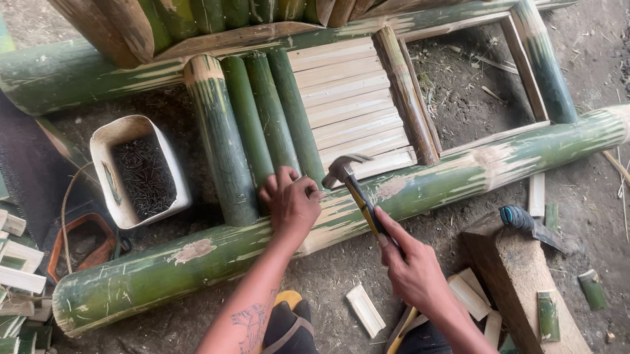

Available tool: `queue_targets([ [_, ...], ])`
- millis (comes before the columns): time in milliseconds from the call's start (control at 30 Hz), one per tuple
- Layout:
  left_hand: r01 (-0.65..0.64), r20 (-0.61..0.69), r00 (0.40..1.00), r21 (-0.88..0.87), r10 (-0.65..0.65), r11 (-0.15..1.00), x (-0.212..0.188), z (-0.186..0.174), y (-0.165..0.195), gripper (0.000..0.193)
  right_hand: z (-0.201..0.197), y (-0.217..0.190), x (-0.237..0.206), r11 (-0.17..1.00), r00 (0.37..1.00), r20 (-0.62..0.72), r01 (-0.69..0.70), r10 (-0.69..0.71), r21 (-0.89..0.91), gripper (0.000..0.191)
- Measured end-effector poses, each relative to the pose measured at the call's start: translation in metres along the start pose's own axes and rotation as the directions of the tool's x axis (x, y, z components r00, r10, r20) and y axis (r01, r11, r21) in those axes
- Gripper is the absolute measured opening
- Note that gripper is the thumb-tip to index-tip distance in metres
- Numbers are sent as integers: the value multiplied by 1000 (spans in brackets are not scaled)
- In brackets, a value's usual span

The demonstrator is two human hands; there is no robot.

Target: The person assembles a bamboo structure by cutting bamboo pieces with a machete and nailing them into place with a hammer. The person repeatedly cuts bamboo segments and secures them to a frame.

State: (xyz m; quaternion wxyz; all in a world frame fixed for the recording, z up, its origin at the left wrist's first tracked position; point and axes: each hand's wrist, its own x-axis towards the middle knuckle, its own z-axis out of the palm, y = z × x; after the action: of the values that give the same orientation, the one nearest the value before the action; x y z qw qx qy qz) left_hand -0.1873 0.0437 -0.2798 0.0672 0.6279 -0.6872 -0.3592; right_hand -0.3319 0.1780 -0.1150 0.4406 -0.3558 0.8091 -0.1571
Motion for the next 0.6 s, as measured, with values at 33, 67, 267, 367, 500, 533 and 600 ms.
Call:
queue_targets([
  [33, -5, 12, 1000, 0, 5, 1000, 0, 0, 2, 12, -2, -6, 1, 999, 999, -14, 38, -39, -13, 55],
  [67, -9, 22, 1000, 1, 9, 1000, 1, 0, 3, 12, -4, -13, 4, 997, 997, -26, 78, -79, -26, 55],
  [267, -11, 25, 1000, 21, 11, 1000, 7, 3, 4, 17, -10, -38, 20, 975, 994, 61, -76, 91, -210, 51],
  [367, -63, 29, 998, 40, 62, 997, 10, 1, -1, 22, -14, -38, 15, 1000, 1000, -25, 6, -7, -23, 54],
  [500, -105, 78, 992, 59, 100, 993, 13, 2, -6, 27, -8, -35, 8, 994, 989, -102, 108, -104, 31, 53],
  [533, -85, 71, 994, 73, 80, 994, 13, 3, -5, 27, -5, -35, 9, 996, 993, -85, 87, -86, 12, 53],
  [600, -60, 45, 997, 99, 56, 993, 12, 6, -2, 29, -1, -38, 14, 995, 999, -21, 34, -36, -96, 53],
])
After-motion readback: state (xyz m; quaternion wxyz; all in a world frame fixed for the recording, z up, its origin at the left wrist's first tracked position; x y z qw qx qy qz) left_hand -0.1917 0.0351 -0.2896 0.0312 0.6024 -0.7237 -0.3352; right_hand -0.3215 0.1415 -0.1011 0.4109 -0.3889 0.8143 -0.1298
